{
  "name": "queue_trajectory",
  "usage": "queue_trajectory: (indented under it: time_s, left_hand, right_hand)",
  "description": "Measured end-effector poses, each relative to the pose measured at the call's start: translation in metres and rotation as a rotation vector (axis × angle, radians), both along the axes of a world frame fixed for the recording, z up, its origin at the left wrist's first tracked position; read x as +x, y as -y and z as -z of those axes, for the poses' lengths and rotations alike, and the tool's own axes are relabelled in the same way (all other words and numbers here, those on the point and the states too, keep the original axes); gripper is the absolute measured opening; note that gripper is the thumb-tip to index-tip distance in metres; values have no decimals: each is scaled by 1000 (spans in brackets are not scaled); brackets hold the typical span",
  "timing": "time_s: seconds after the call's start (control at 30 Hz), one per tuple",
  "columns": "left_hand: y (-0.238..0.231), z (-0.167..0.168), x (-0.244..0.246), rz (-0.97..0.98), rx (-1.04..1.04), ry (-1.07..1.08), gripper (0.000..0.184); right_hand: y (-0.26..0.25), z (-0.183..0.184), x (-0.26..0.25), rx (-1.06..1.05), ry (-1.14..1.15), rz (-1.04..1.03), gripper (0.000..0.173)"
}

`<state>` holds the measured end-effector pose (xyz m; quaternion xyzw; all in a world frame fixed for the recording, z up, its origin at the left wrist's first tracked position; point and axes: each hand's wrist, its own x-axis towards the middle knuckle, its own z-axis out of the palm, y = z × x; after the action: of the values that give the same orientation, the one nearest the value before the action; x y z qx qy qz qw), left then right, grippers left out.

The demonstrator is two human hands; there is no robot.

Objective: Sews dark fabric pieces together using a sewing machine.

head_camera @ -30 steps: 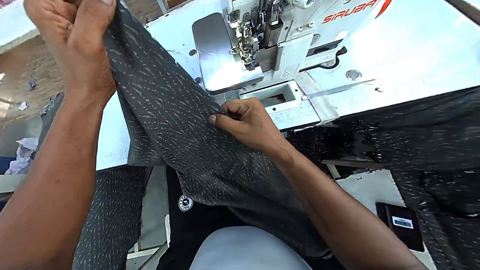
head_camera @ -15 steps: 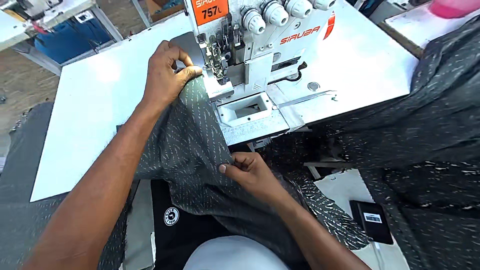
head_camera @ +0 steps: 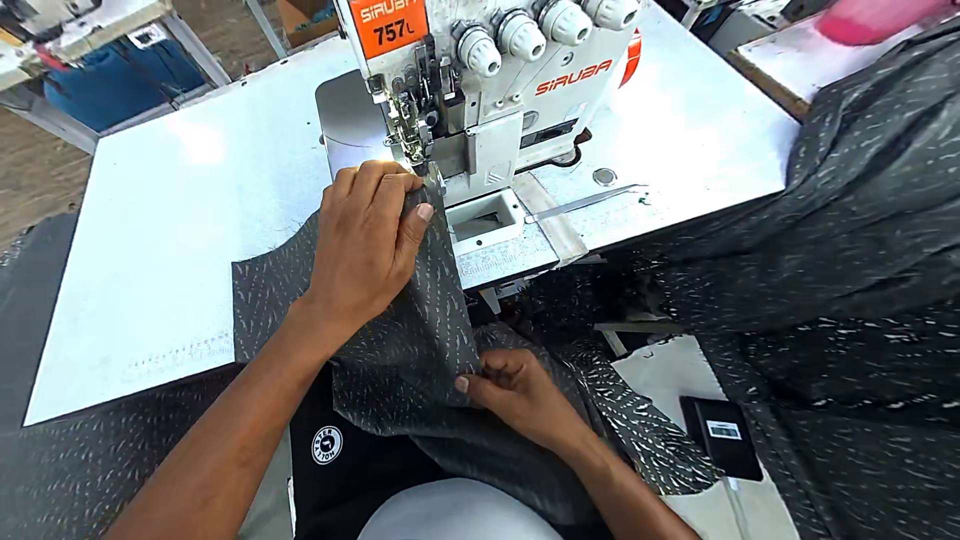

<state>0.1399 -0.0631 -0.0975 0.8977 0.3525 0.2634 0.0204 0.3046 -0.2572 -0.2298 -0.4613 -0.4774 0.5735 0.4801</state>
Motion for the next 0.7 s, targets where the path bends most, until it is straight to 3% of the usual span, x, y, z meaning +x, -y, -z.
queue_trajectory:
  time_s: [0.5,0.7]
  left_hand:
    - [-2,-3,1,-39,-4,-64,45]
    - [-39,-9,-9,-17,-126,-52,45]
  right_hand:
    - [-3,-7,10,36,-32,5,25]
    - [-17,-24,13,93,-50,33,18]
